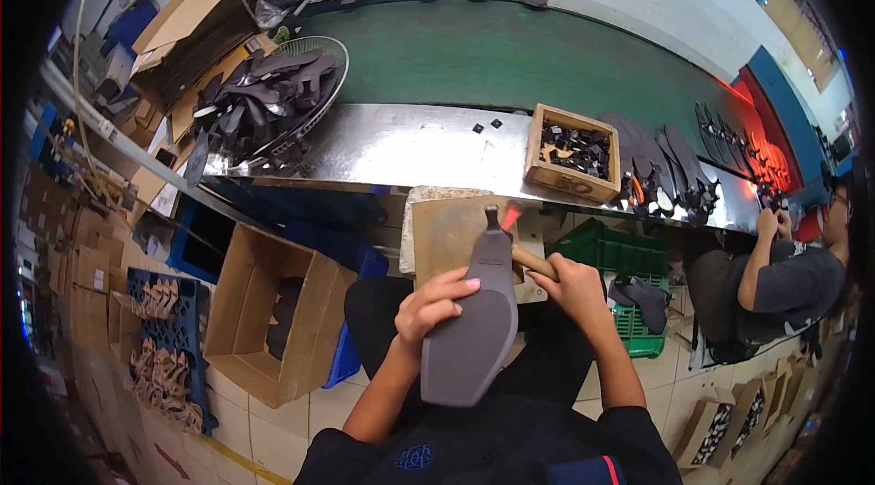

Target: The recorder is assembling shoe components by inserting small pins and using a hammer to secure them at a factory workbench.

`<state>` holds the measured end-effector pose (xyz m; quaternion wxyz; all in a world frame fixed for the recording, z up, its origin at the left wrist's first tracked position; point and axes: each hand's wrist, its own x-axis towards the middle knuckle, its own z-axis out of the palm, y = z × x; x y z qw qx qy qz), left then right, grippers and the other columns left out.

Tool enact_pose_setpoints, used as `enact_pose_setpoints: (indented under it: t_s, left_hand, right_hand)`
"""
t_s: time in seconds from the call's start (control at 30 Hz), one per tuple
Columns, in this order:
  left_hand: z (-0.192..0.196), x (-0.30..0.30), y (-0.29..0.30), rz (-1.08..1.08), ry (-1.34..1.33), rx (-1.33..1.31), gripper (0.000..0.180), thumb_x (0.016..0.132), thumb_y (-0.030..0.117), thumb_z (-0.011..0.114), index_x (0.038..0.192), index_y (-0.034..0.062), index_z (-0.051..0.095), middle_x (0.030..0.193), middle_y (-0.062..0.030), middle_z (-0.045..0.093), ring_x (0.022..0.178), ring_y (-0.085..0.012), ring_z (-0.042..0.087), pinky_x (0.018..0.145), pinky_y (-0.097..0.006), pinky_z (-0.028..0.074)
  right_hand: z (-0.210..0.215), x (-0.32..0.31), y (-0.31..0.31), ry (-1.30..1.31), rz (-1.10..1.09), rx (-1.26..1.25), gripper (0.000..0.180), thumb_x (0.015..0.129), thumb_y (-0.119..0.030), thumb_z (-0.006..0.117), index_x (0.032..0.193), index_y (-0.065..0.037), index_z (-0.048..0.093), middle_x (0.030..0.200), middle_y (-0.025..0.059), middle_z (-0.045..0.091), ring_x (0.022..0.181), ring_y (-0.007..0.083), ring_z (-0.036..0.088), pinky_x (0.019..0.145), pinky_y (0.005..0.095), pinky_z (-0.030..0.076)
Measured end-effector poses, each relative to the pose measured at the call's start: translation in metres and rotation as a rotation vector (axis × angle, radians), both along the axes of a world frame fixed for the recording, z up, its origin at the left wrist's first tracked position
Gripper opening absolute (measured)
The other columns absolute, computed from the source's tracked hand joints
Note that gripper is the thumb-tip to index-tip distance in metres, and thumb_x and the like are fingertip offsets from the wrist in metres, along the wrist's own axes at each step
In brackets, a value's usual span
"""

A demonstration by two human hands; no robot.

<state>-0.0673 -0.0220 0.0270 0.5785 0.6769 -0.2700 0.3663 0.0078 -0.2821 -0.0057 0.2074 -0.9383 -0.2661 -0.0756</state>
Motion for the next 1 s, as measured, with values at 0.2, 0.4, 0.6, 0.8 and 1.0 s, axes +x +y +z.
enact_pose_setpoints:
  t_s: [0.2, 0.4, 0.6, 0.8, 1.0]
  left_hand:
    - [0.009, 0.019, 0.004, 0.140, -0.174, 0.296, 0.028, 0.078, 0.000, 0.071, 0.099, 0.0035, 0.052, 0.114, -0.0225, 0.068, 0.103, -0.0471, 0.068, 0.079, -0.046, 0.061]
    - [-0.007, 0.038, 0.027, 0.199, 0.169, 1.034, 0.027, 0.079, 0.003, 0.063, 0.106, 0.0044, 0.062, 0.126, -0.0093, 0.066, 0.124, -0.0337, 0.058, 0.107, -0.055, 0.043]
    - [0.062, 0.047, 0.038, 0.132, 0.511, 1.263, 0.040, 0.075, -0.013, 0.056, 0.104, 0.0109, 0.068, 0.109, -0.0084, 0.071, 0.111, -0.0283, 0.064, 0.114, -0.055, 0.032]
    - [0.043, 0.221, -0.082, 0.149, 0.130, 0.970, 0.028, 0.078, -0.005, 0.060, 0.104, 0.0044, 0.065, 0.101, -0.0141, 0.067, 0.098, -0.0336, 0.064, 0.084, -0.043, 0.053]
    - [0.013, 0.327, -0.124, -0.094, 0.196, 1.494, 0.006, 0.079, 0.003, 0.064, 0.085, 0.0036, 0.067, 0.088, -0.0141, 0.070, 0.090, -0.0343, 0.068, 0.074, -0.042, 0.055]
  right_hand:
    - [-0.026, -0.032, -0.074, 0.302, -0.472, 0.307, 0.044, 0.090, -0.035, 0.074, 0.072, 0.002, 0.057, 0.054, 0.0168, 0.047, 0.046, 0.0247, 0.053, 0.047, 0.0389, 0.038]
    - [-0.038, -0.090, -0.122, 0.411, -0.678, 0.751, 0.041, 0.091, -0.024, 0.074, 0.063, -0.001, 0.054, 0.050, 0.0011, 0.048, 0.044, 0.0070, 0.047, 0.041, 0.0294, 0.033]
    - [-0.023, -0.123, -0.128, 0.342, -0.456, 1.339, 0.029, 0.096, -0.009, 0.060, 0.072, -0.009, 0.043, 0.054, 0.0023, 0.046, 0.038, 0.0110, 0.042, 0.036, 0.0255, 0.035]
    - [0.000, -0.077, -0.120, 0.295, -0.483, 1.680, 0.030, 0.099, -0.012, 0.057, 0.072, -0.008, 0.043, 0.051, -0.0016, 0.035, 0.038, 0.0088, 0.038, 0.036, 0.0256, 0.034]
    - [0.004, -0.079, -0.128, 0.355, -0.534, 1.744, 0.034, 0.101, -0.019, 0.058, 0.072, -0.007, 0.045, 0.048, -0.0033, 0.032, 0.031, 0.0069, 0.030, 0.031, 0.0250, 0.027]
